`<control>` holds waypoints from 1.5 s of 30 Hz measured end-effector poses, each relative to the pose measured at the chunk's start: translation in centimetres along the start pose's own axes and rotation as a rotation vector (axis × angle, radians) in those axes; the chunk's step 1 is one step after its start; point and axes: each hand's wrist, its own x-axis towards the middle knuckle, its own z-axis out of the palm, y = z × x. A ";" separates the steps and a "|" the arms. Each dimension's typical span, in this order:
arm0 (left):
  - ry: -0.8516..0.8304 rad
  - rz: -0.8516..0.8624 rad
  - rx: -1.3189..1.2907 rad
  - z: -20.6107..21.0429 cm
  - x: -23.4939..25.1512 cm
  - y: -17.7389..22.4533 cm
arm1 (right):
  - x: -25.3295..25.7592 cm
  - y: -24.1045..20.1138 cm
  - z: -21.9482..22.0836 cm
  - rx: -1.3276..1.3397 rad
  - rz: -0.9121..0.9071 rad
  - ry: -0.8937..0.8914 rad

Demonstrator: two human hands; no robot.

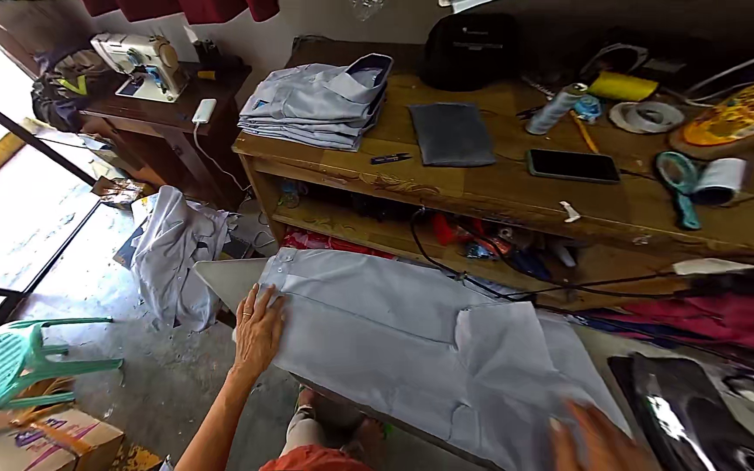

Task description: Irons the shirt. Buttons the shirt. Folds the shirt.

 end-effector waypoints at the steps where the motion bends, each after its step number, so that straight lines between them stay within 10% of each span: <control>1: -0.063 0.024 0.046 1.0 0.2 -0.1 | 0.4 0.2 1.5 -0.004 -0.045 0.009; 7: -0.150 -0.095 0.129 2.0 0.3 -0.6 | 0.6 2.6 5.7 -0.115 0.031 0.009; 10: -0.026 -0.089 -0.055 1.4 3.1 5.8 | 1.9 0.9 3.4 -0.018 -0.001 0.055; 13: -0.349 -0.103 -0.460 4.1 6.1 15.6 | 3.3 -0.9 1.4 0.227 0.052 -0.027; 17: -0.885 -0.277 -0.678 10.8 9.3 25.7 | 5.3 -0.4 0.5 0.844 0.475 -0.449; 21: -0.831 -0.030 -0.611 13.3 8.0 30.1 | 6.8 2.6 1.3 1.231 0.785 -0.412; 25: -0.567 0.656 -0.575 11.7 2.6 28.8 | 7.5 5.0 1.5 1.454 0.911 -0.399; 28: -0.517 0.787 -0.381 11.2 0.0 26.6 | 7.9 4.9 1.5 1.485 0.904 -0.375; 38: -0.462 0.396 -0.557 9.9 -0.9 23.4 | 6.7 3.0 0.3 0.183 0.231 -0.045; 42: -0.100 0.113 -0.093 7.3 1.8 15.2 | 6.5 1.4 1.8 0.116 -0.152 0.051; 45: -0.148 -0.131 0.187 4.8 3.3 6.0 | 6.1 2.1 5.3 0.023 -0.165 -0.023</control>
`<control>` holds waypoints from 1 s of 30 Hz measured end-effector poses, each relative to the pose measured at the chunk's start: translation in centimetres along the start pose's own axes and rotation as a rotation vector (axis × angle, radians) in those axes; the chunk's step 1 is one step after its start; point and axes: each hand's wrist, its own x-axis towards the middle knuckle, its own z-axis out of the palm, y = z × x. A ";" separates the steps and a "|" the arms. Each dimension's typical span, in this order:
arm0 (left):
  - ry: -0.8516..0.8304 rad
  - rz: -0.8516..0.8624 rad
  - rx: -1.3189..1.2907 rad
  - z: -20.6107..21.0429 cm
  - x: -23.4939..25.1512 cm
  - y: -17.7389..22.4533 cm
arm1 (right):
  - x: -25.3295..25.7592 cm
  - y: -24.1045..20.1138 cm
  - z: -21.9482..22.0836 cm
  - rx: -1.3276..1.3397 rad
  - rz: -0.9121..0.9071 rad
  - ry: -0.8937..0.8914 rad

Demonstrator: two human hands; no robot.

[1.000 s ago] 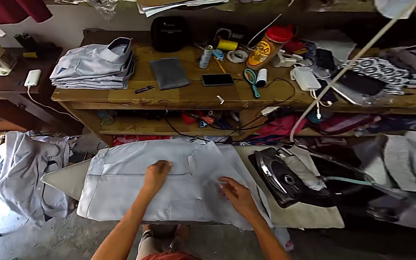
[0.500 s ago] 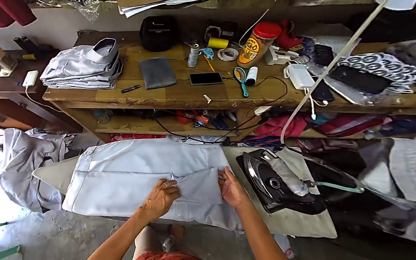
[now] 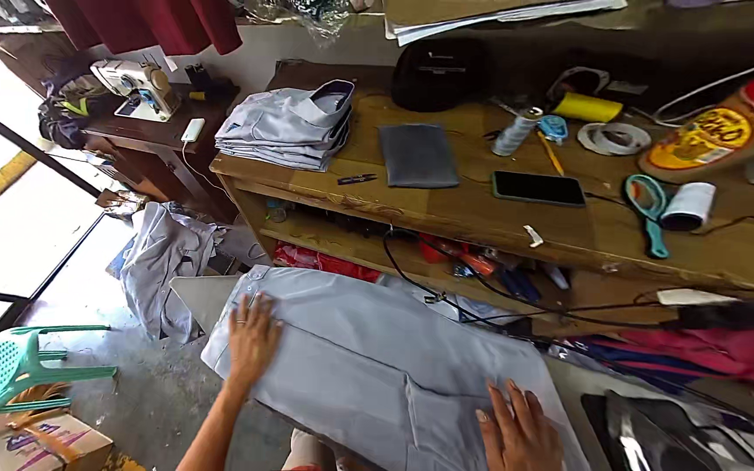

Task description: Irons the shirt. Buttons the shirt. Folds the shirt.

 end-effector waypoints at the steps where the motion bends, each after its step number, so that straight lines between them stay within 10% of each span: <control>1: -0.053 -0.043 0.040 0.3 0.0 -2.7 | -0.4 0.6 1.0 -0.043 0.031 -0.039; 8: 0.057 -0.066 -0.151 -1.5 5.5 -5.8 | 4.8 0.5 -1.3 -0.021 0.105 -0.014; 18: -0.251 -0.172 0.106 2.3 12.6 -10.1 | 13.3 7.5 2.8 -0.190 0.320 -0.078; 26: -0.805 -0.306 -0.290 -0.2 20.0 -10.7 | 21.0 9.5 1.8 -0.073 0.663 -0.769; 30: -1.081 -0.178 -0.389 1.9 24.1 -8.9 | 24.5 8.8 5.2 0.167 0.874 -0.811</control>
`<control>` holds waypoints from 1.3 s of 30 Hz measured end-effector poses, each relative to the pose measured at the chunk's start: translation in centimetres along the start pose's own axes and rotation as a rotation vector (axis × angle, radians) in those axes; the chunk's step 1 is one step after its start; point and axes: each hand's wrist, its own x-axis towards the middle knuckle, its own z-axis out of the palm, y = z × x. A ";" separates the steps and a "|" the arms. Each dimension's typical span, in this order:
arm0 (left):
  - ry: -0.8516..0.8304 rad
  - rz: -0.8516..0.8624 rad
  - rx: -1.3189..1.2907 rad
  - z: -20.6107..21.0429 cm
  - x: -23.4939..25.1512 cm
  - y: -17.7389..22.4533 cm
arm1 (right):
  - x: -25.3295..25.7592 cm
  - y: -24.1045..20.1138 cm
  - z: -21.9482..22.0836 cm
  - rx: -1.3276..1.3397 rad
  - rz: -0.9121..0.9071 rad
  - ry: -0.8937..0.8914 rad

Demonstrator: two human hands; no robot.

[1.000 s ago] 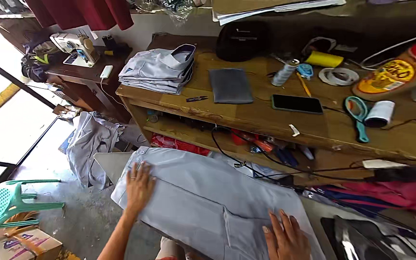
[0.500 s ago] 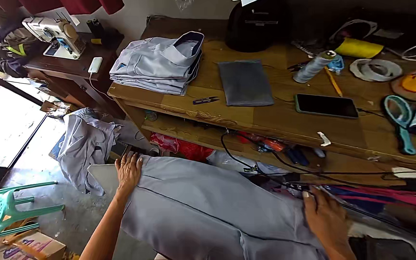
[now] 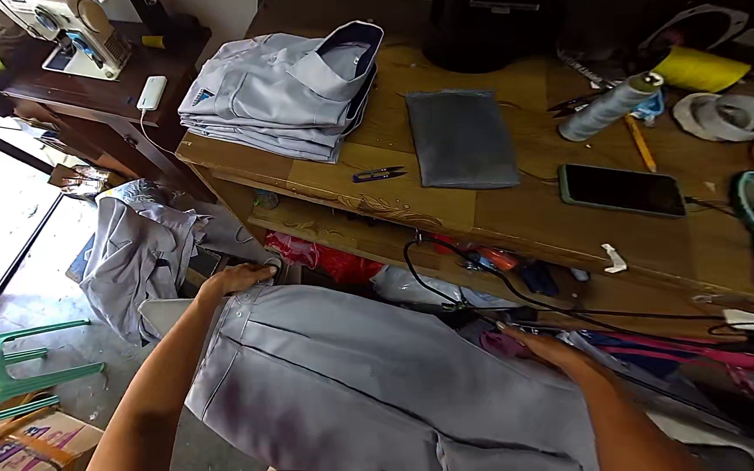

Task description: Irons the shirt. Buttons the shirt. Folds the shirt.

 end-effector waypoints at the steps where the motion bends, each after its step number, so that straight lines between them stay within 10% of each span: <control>1: -0.074 -0.031 0.010 -0.4 0.2 0.8 | 0.4 -0.8 0.2 0.090 0.013 0.027; 7: -0.200 0.173 -0.038 -2.9 -0.5 1.6 | -1.4 -2.2 -2.2 0.255 0.021 0.086; 19: 0.700 0.579 0.012 6.0 -16.9 -2.6 | -20.0 11.1 -0.8 0.688 -0.891 0.349; 27: 0.850 0.388 0.103 17.5 -18.0 -7.7 | -24.8 19.0 8.8 0.339 -0.808 0.281; 32: 0.896 0.184 0.396 17.7 -19.3 -2.6 | -22.5 19.9 11.4 0.091 -1.014 0.193; 36: 0.680 0.526 0.220 20.2 -17.6 6.8 | -22.9 17.6 9.7 -0.071 -1.095 0.073; 39: 0.029 0.818 -0.382 25.0 -14.0 15.1 | -21.8 16.2 7.7 0.415 -1.005 -0.014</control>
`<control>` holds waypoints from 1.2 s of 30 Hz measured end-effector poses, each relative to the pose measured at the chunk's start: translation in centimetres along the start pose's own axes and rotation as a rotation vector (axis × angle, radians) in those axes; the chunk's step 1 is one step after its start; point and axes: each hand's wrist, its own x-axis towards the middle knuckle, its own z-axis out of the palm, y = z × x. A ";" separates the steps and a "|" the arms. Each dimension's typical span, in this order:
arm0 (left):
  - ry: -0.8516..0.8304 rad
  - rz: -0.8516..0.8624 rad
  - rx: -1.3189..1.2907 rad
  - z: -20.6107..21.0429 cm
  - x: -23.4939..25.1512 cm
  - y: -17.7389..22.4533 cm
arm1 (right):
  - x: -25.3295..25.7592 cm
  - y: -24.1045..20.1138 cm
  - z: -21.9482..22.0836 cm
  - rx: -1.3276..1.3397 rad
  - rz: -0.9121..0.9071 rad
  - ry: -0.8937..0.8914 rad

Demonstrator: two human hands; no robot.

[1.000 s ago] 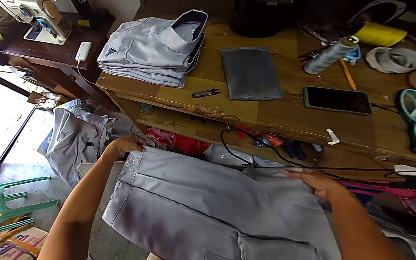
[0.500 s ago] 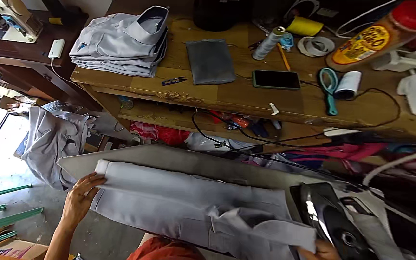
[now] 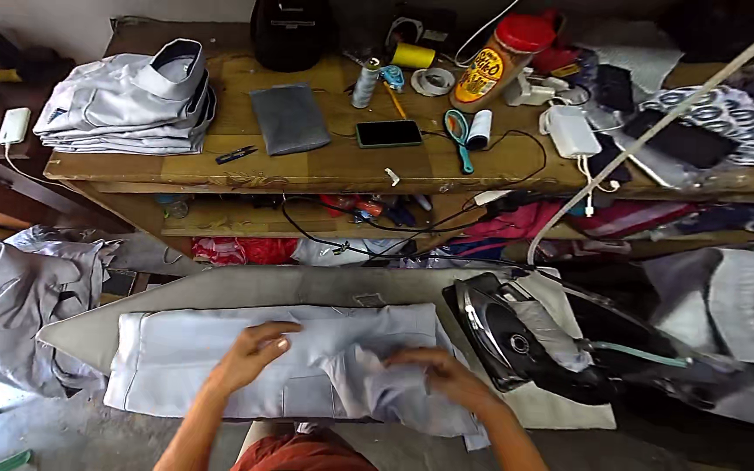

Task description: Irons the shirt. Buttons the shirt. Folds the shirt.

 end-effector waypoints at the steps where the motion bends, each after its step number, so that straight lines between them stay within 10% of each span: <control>1: -0.121 -0.059 -0.259 2.3 1.7 -0.4 | 0.3 0.4 0.1 0.151 0.116 0.160; 5: -0.101 -0.255 -0.251 8.1 4.8 -1.6 | 1.7 3.0 1.1 0.172 0.445 0.480; 11: 0.345 -0.290 0.144 11.8 4.3 -1.1 | 0.8 1.8 3.4 -0.058 0.239 0.681; 17: 0.282 -0.363 0.308 13.8 1.8 -2.5 | 0.0 0.7 3.8 -0.573 0.280 0.646; 23: 0.337 -0.304 0.338 14.8 0.9 -2.9 | 7.6 -1.4 9.8 -0.434 -0.317 0.437; 29: 0.699 -0.072 0.721 8.6 -5.0 -6.6 | 10.4 2.6 16.0 -0.797 -0.326 0.159; 36: 0.924 -0.310 0.985 -5.7 -13.7 -10.4 | 10.9 2.7 16.4 -0.956 -0.354 0.191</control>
